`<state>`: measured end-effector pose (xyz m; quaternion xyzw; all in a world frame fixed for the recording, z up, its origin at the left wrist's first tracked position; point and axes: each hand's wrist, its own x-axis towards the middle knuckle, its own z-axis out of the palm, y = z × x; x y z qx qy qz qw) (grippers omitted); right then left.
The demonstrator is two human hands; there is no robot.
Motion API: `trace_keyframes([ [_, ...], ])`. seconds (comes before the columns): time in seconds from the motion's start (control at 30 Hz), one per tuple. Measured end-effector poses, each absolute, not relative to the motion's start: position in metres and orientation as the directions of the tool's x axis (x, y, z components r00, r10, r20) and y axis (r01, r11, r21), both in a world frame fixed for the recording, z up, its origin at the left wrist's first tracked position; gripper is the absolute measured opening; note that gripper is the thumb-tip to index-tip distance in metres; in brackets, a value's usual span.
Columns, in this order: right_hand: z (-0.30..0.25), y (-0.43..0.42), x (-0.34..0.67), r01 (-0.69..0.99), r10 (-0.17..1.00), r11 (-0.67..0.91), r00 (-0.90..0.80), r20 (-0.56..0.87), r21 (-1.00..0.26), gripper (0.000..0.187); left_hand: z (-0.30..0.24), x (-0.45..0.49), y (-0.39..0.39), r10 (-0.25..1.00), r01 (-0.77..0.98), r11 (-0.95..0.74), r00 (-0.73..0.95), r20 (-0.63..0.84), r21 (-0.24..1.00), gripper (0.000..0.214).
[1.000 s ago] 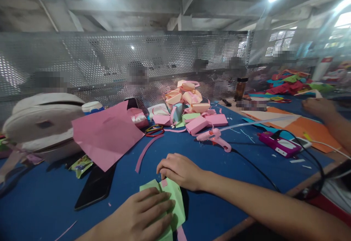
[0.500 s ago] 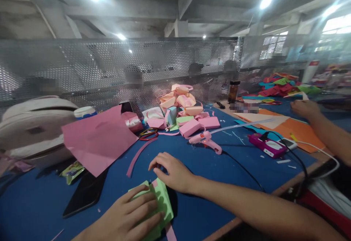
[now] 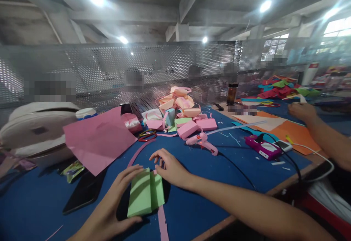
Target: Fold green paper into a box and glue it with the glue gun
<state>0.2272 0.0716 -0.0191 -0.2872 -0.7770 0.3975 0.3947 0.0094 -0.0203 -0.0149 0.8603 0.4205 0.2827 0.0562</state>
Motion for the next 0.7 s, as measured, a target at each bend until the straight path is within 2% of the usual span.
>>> trace_keyframes([
  [0.1,-0.021,0.074,0.228,0.126,0.765,0.516,-0.513,0.389,-0.848,0.038,-0.028,0.007,-0.018,0.851,0.68,-0.519,0.355,0.386,0.518,0.121],
  [0.2,-0.022,0.079,0.228,0.126,0.771,0.521,-0.494,0.402,-0.844,0.039,-0.031,0.007,-0.013,0.893,0.632,-0.449,0.335,0.3,0.632,0.135],
  [0.3,-0.023,0.083,0.229,0.115,0.78,0.511,-0.477,0.404,-0.852,0.035,-0.024,0.011,-0.009,0.911,0.586,-0.398,0.345,0.227,0.706,0.132],
  [0.37,-0.022,0.084,0.229,0.103,0.785,0.508,-0.465,0.41,-0.855,0.026,-0.019,0.014,-0.007,0.91,0.541,-0.394,0.343,0.233,0.743,0.129],
  [0.5,-0.021,0.084,0.23,0.099,0.804,0.532,-0.372,0.464,-0.841,0.017,-0.012,0.014,0.0,0.899,0.495,-0.434,0.292,0.326,0.753,0.124],
  [0.6,-0.021,0.085,0.232,0.108,0.809,0.561,-0.28,0.517,-0.821,0.018,-0.005,0.01,0.007,0.899,0.525,-0.435,0.206,0.386,0.732,0.121],
  [0.7,-0.02,0.086,0.234,0.144,0.787,0.599,-0.284,0.547,-0.787,0.021,0.005,0.005,0.015,0.897,0.554,-0.414,0.114,0.426,0.723,0.121],
])
